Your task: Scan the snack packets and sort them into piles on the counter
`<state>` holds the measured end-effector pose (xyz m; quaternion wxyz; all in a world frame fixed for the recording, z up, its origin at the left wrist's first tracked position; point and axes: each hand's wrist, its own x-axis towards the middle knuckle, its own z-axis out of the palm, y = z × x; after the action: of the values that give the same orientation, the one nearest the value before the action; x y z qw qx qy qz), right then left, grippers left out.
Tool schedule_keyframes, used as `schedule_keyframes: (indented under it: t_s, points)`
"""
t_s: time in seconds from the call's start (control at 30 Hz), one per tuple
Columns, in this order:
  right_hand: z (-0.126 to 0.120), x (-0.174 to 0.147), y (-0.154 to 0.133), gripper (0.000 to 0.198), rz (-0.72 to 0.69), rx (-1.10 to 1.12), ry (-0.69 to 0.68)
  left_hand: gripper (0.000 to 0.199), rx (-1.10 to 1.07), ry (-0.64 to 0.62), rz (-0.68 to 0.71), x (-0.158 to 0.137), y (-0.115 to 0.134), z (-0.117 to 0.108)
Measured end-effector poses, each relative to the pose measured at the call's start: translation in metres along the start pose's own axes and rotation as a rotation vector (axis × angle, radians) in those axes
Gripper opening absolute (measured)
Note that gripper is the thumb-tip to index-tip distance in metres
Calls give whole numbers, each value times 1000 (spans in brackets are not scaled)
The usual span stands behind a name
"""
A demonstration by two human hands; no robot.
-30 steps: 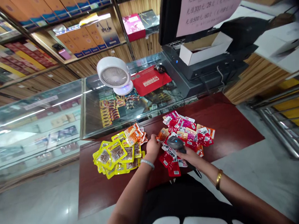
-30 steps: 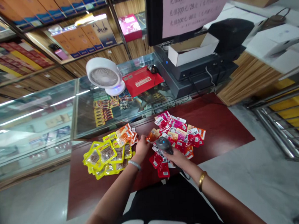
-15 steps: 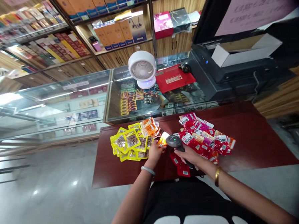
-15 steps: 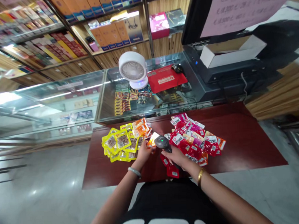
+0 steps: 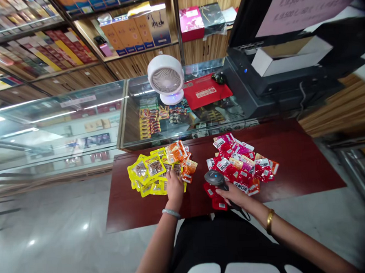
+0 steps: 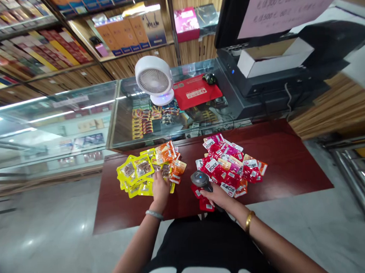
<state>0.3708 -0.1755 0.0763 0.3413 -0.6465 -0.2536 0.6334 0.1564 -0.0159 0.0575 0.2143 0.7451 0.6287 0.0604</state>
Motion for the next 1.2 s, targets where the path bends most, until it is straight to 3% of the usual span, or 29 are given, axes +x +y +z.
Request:
schedule_keyframes:
  t_s: [0.1, 0.2, 0.33, 0.5, 0.6, 0.73, 0.9, 1.03, 1.2]
  points:
    - [-5, -6, 9, 38, 4, 53, 50, 39, -53, -35, 168, 0, 19, 11]
    - [-10, -11, 16, 41, 16, 122, 100, 36, -143, -178, 245, 8, 46, 35]
    - [-16, -17, 24, 43, 29, 164, 132, 37, -256, -365, 94, 31, 87, 74]
    - [-23, -20, 31, 42, 24, 169, 148, 37, -285, -452, -31, 54, 118, 102]
    - [-25, -20, 32, 42, 22, 180, 162, 28, -243, -464, -40, 56, 121, 103]
    - [-25, -20, 28, 40, 19, 139, 171, 11, -218, -366, 41, 49, 113, 92]
    - [-21, -15, 22, 38, 35, 112, 158, 26, -234, -381, 25, 40, 104, 83]
    - [-19, -11, 19, 36, 26, 103, 132, 35, -178, -436, 142, 39, 113, 91]
    - [-21, -10, 21, 38, 26, 93, 157, 18, -148, -443, 134, 37, 120, 98]
